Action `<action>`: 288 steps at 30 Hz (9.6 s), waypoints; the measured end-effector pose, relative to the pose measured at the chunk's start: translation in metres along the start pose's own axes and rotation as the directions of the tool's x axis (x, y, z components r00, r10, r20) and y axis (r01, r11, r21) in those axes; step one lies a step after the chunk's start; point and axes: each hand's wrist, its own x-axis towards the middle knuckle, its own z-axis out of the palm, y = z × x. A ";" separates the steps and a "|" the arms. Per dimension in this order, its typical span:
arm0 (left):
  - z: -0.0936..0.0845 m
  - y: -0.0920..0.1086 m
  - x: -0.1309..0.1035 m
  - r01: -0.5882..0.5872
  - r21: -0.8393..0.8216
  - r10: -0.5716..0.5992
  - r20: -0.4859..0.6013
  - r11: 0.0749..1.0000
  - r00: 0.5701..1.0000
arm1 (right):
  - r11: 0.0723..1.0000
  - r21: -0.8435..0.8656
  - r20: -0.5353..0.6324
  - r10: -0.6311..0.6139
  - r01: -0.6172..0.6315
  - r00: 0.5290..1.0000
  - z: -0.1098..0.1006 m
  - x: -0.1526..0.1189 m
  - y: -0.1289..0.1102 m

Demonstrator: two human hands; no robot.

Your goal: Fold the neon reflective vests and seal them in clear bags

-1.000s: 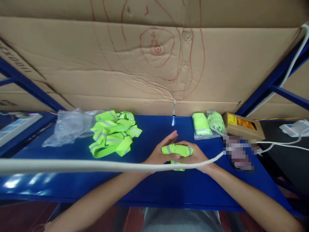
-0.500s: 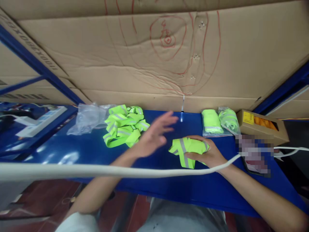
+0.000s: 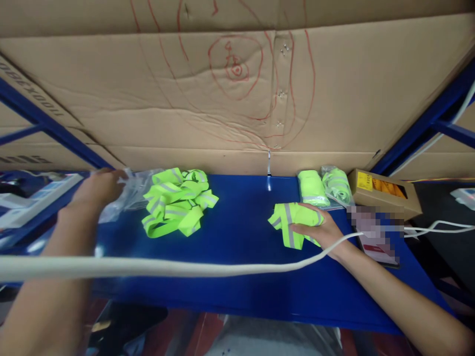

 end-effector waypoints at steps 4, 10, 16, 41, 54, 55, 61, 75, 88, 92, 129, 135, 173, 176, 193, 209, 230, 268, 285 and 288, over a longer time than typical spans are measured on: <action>0.006 0.097 -0.024 -0.332 0.257 0.315 0.105 0.908 0.943 | 0.982 0.146 0.037 0.119 -0.123 0.992 -0.002 -0.004 -0.013; 0.107 0.263 -0.097 -0.592 -0.227 0.634 0.248 0.773 0.732 | 0.933 0.215 0.430 0.176 -0.289 0.886 -0.002 -0.021 -0.029; 0.186 0.282 -0.128 -0.123 -0.670 0.282 0.133 0.732 0.950 | 0.957 0.170 0.322 0.171 -0.235 0.931 0.000 -0.020 -0.018; 0.180 0.287 -0.142 -0.138 -0.661 0.307 0.146 0.738 0.940 | 0.988 -0.114 0.012 -0.101 0.102 0.995 0.007 0.002 -0.006; 0.203 0.314 -0.131 0.589 -0.783 0.120 0.577 -0.197 0.808 | 0.991 -0.035 -0.016 -0.133 0.132 0.991 0.019 -0.006 -0.013; 0.205 0.315 -0.133 0.588 -0.782 0.098 0.581 -0.208 0.808 | 0.983 -0.087 -0.020 -0.165 0.163 0.986 0.021 -0.005 -0.012; 0.223 0.313 -0.140 0.606 -0.763 0.005 0.621 -0.226 0.784 | 0.971 -0.164 -0.079 -0.191 0.176 0.978 0.035 0.015 0.003; 0.203 0.312 -0.132 0.591 -0.780 0.030 0.599 -0.204 0.800 | 0.945 0.325 0.104 -0.003 -0.031 0.995 0.056 0.008 0.001; 0.205 0.293 -0.113 0.492 -0.871 -0.019 0.492 -0.016 0.870 | 0.936 -0.337 0.150 -0.056 0.104 0.987 0.026 0.007 -0.017; 0.191 0.296 -0.107 0.482 -0.875 0.032 0.482 -0.039 0.876 | 0.997 -0.052 0.322 -0.034 0.054 0.946 0.022 0.005 -0.022; 0.191 0.306 -0.148 0.351 -0.712 0.277 0.604 0.607 0.747 | 0.973 -0.209 0.041 -0.096 0.102 0.995 0.022 0.035 0.011; 0.184 0.290 -0.128 -0.561 -0.072 0.563 0.017 0.825 0.826 | 0.995 -0.065 0.095 -0.067 0.073 0.993 0.028 0.040 0.020; 0.160 0.254 -0.088 -0.312 -0.683 0.444 0.020 0.660 0.896 | 0.326 -0.600 0.222 -0.810 0.730 0.543 0.027 -0.007 -0.022; 0.153 0.270 -0.096 -0.242 -0.771 0.385 0.005 0.589 0.923 | 0.316 -0.596 0.196 -0.834 0.739 0.515 0.027 -0.018 -0.036; 0.164 0.282 -0.102 0.435 -0.833 0.009 0.466 0.342 0.885 | 0.801 -0.351 0.323 -0.383 0.485 0.865 0.006 -0.015 -0.054; 0.165 0.286 -0.104 0.401 -0.837 0.002 0.433 0.372 0.901 | 0.623 -0.513 0.365 -0.463 0.590 0.808 -0.002 -0.014 -0.048; 0.164 0.292 -0.108 0.388 -0.825 0.060 0.449 0.412 0.892 | 0.740 -0.430 0.372 -0.378 0.518 0.848 0.012 -0.021 -0.048; 0.172 0.290 -0.108 0.247 -0.871 0.142 0.334 0.425 0.932 | 0.752 -0.429 0.274 -0.420 0.500 0.865 0.013 -0.016 -0.042; 0.177 0.289 -0.109 0.227 -0.873 0.109 0.300 0.431 0.948 | 0.711 -0.508 0.282 -0.396 0.486 0.874 0.009 -0.013 -0.041; 0.176 0.292 -0.112 0.203 -0.856 0.110 0.287 0.476 0.952 | 0.667 -0.545 0.323 -0.391 0.507 0.862 0.009 -0.015 -0.043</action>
